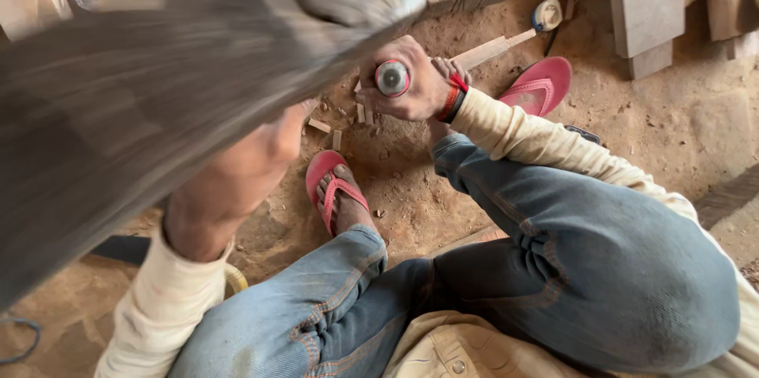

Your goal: The person sits on the floor and uses a chisel and mallet to carve small rectangular pieces from a larger wooden plank. The person repeatedly positions the chisel and strikes it with the mallet to cut off small wood segments, which accumulate on the floor.

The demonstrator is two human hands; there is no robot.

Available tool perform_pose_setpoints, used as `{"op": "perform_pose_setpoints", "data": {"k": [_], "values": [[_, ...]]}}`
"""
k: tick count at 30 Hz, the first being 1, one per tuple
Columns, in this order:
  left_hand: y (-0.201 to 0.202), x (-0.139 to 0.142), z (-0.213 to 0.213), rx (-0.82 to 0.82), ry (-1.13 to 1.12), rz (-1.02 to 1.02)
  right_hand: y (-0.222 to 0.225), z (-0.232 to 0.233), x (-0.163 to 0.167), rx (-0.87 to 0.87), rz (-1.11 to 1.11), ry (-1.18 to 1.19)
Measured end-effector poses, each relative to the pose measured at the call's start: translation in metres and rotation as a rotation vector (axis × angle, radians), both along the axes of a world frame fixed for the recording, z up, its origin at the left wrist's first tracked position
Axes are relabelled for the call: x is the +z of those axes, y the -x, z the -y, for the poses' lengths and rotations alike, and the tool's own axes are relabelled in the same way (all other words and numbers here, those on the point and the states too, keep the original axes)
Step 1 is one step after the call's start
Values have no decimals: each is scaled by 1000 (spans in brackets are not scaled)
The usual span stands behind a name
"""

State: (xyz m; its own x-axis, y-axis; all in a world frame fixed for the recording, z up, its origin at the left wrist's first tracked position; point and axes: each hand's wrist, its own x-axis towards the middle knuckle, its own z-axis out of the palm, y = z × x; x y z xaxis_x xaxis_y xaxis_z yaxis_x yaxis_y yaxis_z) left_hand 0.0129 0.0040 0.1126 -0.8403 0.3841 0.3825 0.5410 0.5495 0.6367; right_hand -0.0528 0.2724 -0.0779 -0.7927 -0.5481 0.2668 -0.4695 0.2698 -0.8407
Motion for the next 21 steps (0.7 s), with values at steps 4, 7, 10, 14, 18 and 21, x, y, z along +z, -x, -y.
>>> {"op": "perform_pose_setpoints", "data": {"k": [4, 7, 10, 14, 18, 21], "values": [[8, -13, 0, -63, 304, -488, 0, 4, -8, 67, -37, 146], [9, -31, -9, -75, 217, -123, -1, 8, 0, 169, -177, 275], [2, -34, -11, -3, 389, 91, -3, 5, 4, 189, 16, 250], [-6, -24, -3, -27, 237, -77, -4, -9, -7, 171, 215, 28], [-3, -27, 1, -57, 220, -318, -6, -11, -22, 156, 101, 23], [-2, -38, -5, -4, 367, -37, -12, -6, -23, 185, -228, 107]]}}
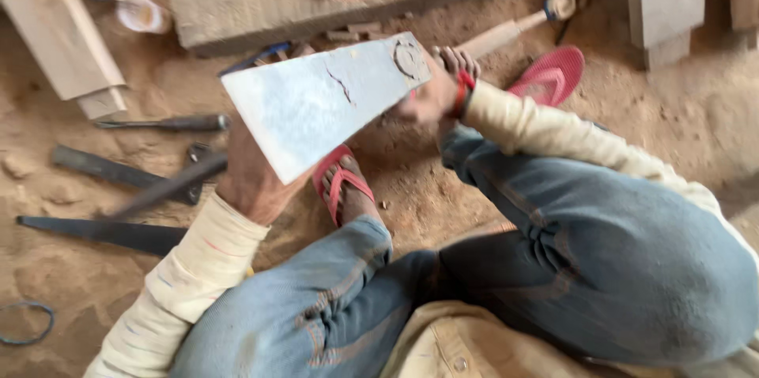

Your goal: The person sits on the floor and uses a chisel and mallet to carve small rectangular pieces from a larger wooden plank. The person repeatedly positions the chisel and strikes it with the mallet to cut off small wood segments, which accumulate on the floor.

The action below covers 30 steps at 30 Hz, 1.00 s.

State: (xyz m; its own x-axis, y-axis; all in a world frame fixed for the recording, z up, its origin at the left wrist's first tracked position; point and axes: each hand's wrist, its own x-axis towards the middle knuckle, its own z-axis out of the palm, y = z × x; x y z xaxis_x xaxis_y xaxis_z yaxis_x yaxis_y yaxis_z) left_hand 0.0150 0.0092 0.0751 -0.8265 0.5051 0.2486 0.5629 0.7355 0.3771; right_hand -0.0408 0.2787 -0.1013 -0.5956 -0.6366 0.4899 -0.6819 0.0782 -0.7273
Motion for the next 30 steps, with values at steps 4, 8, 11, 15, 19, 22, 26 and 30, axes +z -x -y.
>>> {"op": "perform_pose_setpoints", "data": {"k": [4, 8, 11, 15, 19, 22, 26, 30], "values": [[-12, -1, -5, 170, 172, 261, -8, 4, 2, -52, 294, 74], [-18, 6, 2, 0, -109, 55, -7, 0, 0, -19, 181, 70], [-16, 0, 13, -55, -181, 29, -6, -5, -4, -25, 159, 78], [-14, -31, 19, -91, -116, 34, -9, -7, -5, -304, -133, -169], [-25, -53, 20, -55, -170, 70, -13, -5, -10, -71, 89, -50], [-29, -54, 19, -70, -250, 261, -13, -14, -22, -71, 170, 67], [-26, -44, 22, -45, -36, 138, -13, -22, -36, -343, -92, -264], [-25, -40, 22, -20, -135, 149, -20, -14, -35, -731, -417, -433]]}}
